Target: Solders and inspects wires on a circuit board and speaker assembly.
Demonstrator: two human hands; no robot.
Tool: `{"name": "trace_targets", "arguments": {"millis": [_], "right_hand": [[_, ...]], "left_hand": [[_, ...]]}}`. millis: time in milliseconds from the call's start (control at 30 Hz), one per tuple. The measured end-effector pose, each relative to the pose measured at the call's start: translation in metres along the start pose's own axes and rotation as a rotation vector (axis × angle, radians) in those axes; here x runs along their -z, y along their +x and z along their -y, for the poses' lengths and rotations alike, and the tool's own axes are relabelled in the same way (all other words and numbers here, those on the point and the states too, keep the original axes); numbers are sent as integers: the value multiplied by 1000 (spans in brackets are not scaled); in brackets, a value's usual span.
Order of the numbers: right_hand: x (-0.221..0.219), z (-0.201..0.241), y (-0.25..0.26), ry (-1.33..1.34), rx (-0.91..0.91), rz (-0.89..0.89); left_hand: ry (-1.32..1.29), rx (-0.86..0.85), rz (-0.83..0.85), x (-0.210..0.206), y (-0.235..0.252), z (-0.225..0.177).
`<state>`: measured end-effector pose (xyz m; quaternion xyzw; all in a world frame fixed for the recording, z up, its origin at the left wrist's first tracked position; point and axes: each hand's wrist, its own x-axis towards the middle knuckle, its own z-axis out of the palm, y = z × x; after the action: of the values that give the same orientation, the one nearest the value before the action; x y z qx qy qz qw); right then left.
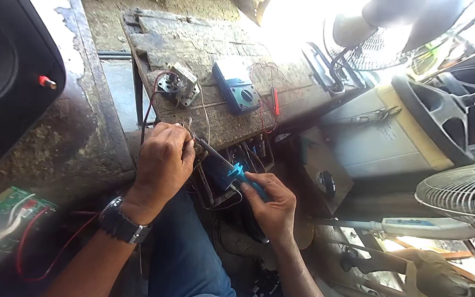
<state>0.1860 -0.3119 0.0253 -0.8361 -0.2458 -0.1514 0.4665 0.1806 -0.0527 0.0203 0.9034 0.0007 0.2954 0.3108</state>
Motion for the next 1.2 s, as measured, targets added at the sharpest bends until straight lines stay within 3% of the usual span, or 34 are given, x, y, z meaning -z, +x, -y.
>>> {"name": "trace_targets", "arguments": {"millis": [200, 333, 467, 567, 600, 700, 767, 933, 1067, 1200], "right_hand": [[6, 2, 7, -42, 14, 10], [41, 23, 42, -244, 60, -89], [85, 49, 120, -510, 229, -305], [83, 35, 227, -582, 373, -487], [74, 20, 267, -627, 315, -471], [51, -27, 352, -801, -167, -98], [45, -28, 372, -823, -245, -21], [38, -22, 311, -645, -78, -65], [43, 12, 198, -540, 74, 24], [32, 26, 82, -334, 94, 78]], "left_hand": [[-38, 18, -8, -1, -1, 2], [-58, 8, 21, 0, -4, 4], [-40, 8, 13, 0, -5, 1], [-33, 1, 14, -1, -4, 3], [-29, -1, 21, -1, -4, 4], [-33, -3, 52, 0, -6, 4], [-25, -1, 25, -1, -3, 4], [-47, -10, 20, 0, -5, 4], [-63, 1, 33, 2, -5, 3], [-57, 9, 47, 2, -5, 2]]}}
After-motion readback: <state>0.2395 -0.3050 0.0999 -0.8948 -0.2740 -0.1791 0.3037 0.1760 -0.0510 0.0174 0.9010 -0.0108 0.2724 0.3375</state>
